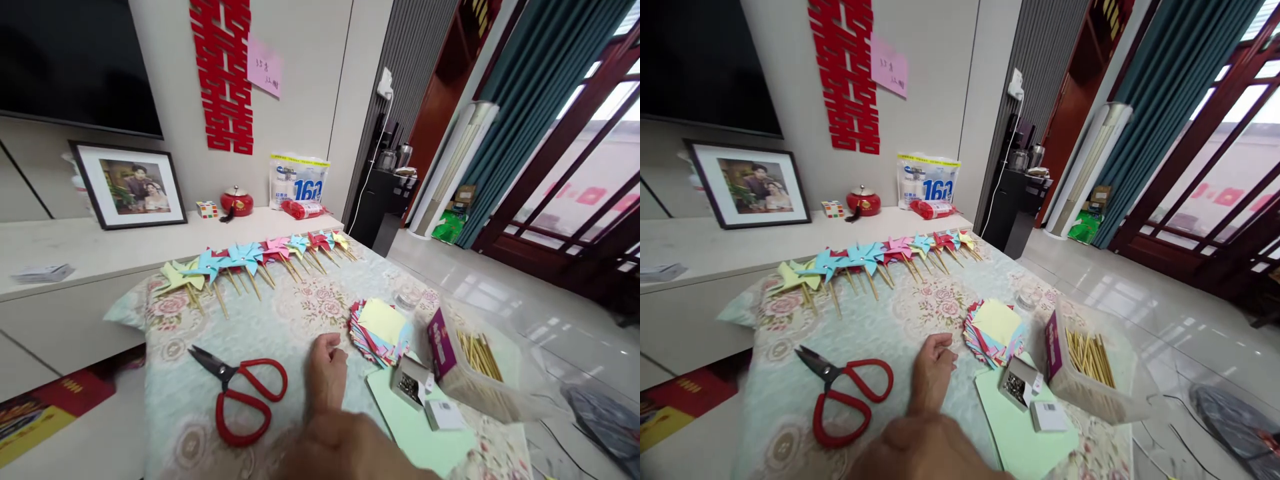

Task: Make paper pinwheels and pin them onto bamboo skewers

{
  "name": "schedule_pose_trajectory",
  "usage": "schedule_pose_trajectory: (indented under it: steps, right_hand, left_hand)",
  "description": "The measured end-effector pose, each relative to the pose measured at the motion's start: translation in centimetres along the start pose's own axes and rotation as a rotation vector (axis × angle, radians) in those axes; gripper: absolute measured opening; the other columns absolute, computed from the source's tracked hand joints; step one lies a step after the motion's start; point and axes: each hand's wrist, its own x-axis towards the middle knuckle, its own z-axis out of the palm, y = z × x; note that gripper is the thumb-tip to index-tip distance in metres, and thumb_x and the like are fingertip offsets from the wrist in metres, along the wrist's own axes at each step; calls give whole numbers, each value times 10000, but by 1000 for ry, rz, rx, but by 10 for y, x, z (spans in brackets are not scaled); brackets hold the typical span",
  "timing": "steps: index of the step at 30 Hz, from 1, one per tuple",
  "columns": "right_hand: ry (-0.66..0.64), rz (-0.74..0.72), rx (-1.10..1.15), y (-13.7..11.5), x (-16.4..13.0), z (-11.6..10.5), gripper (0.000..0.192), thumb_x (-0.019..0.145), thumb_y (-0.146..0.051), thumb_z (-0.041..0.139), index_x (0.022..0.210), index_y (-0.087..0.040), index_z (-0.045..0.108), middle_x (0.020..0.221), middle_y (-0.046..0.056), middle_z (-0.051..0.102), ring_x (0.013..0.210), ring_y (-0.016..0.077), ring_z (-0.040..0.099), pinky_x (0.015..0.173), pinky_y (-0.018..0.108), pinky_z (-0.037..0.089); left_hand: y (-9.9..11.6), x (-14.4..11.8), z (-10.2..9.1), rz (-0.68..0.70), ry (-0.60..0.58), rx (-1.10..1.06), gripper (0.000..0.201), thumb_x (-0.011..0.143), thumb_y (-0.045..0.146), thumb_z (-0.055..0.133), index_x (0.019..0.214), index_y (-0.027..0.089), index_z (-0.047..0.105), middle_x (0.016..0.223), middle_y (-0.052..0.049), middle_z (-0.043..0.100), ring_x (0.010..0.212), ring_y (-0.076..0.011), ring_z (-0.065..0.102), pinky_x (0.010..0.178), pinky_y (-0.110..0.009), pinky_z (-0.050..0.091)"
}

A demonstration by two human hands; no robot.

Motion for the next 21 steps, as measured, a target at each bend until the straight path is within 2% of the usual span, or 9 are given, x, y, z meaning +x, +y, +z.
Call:
schedule_pose_trajectory:
  steps: [3,5,6,8,10,12,21]
  right_hand:
    - [138,52,0,21,-20,-42,261,939,-207,515,1113,-323,672,959,25,731,846,201,688,758,277,539]
    - [256,99,-45,46,-29,-66,279,971,-195,447,1132,-277,659,983,57,719,891,214,676,786,317,526]
    - [317,136,-89,61,-33,-75,244,977,-222,452,1082,-256,669,963,68,714,872,217,672,768,322,523]
    - [415,232,-207,90,-38,-87,238,972,-227,442,1031,-234,672,966,90,703,871,234,668,749,341,520]
    - [496,323,-316,113,-43,-90,259,948,-199,436,1057,-222,670,1001,102,694,895,251,670,770,362,522]
    - [514,389,-391,128,-44,-88,274,927,-179,444,1073,-207,674,1020,109,693,908,261,676,776,367,522]
    - [324,526,-523,140,-37,-71,342,879,-142,532,1211,-140,612,1198,173,669,1100,294,629,912,359,467]
  left_hand:
    - [0,0,0,-1,-16,29,258,661,147,601,912,177,652,782,-29,682,630,-162,627,588,-263,494]
    - [2,-1,1,10,-25,30,271,665,148,566,924,167,643,754,-26,672,624,-166,630,571,-263,493]
    - [4,-2,1,12,-25,24,274,660,147,549,919,161,638,750,-28,668,623,-168,632,560,-262,492]
    - [6,-3,2,9,-20,6,281,638,148,534,902,153,630,758,-33,667,619,-165,633,537,-256,491]
    - [9,-4,1,3,-26,-3,287,618,158,540,889,149,632,770,-34,672,606,-154,628,524,-248,489]
    - [11,-5,0,5,-47,7,293,613,171,542,887,144,641,778,-35,681,599,-145,628,527,-243,492]
    - [15,-11,-4,-1,-85,46,271,601,178,545,849,145,650,767,-41,697,586,-142,641,506,-234,495]
